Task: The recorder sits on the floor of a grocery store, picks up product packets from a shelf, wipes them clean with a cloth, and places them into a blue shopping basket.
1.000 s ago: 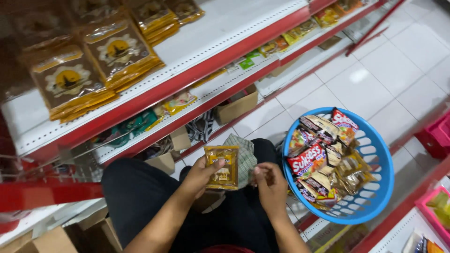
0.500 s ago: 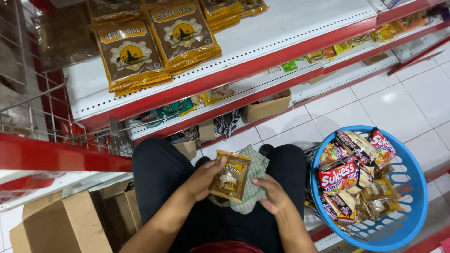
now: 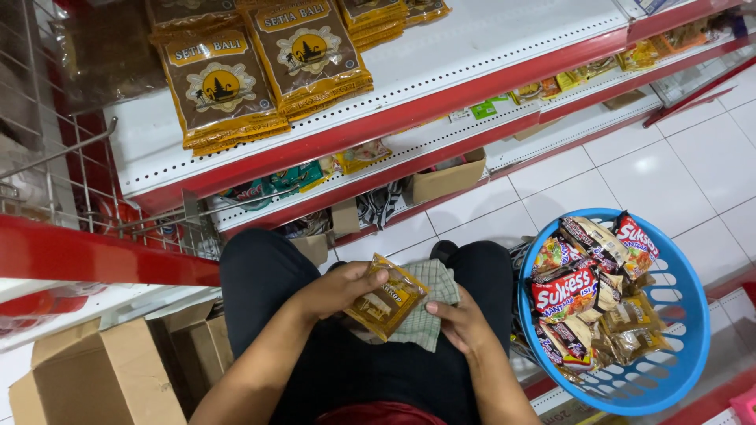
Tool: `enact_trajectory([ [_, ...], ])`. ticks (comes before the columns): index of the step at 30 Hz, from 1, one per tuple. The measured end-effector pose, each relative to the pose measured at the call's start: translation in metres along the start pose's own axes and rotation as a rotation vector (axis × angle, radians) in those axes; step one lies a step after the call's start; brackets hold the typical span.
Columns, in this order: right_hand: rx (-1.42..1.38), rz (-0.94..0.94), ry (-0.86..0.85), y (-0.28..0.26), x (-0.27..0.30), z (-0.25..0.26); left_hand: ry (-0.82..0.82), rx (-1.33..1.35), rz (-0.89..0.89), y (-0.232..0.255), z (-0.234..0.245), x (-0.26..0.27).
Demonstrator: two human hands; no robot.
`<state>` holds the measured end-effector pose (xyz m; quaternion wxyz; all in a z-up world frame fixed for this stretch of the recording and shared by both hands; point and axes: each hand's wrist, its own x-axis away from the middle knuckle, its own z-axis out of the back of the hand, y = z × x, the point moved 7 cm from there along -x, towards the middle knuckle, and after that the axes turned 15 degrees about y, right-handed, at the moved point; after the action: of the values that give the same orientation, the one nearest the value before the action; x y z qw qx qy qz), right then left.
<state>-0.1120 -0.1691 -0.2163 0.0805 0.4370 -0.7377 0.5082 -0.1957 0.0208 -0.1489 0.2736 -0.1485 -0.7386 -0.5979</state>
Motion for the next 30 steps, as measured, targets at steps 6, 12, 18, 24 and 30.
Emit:
enact_trajectory([
  [6, -0.006, 0.277, 0.068, -0.020, 0.004, -0.002, -0.184, -0.222, -0.410, 0.015, -0.005, 0.002],
  [12, 0.706, 1.165, 0.063, -0.078, 0.059, -0.043, -0.145, -0.500, -0.725, 0.022, -0.019, 0.020],
  [18, 1.057, 1.373, 0.322, -0.072, 0.061, -0.026, -0.146, -0.221, -0.601, 0.027, -0.032, 0.027],
  [24, 1.126, 1.473, 0.044, -0.082, 0.083, -0.061, -0.186, -0.202, -0.266, -0.004, -0.018, 0.008],
  [30, 0.981, 1.092, 0.158, -0.061, 0.058, -0.012, 0.035, 0.151, -0.245, -0.029, 0.014, -0.016],
])
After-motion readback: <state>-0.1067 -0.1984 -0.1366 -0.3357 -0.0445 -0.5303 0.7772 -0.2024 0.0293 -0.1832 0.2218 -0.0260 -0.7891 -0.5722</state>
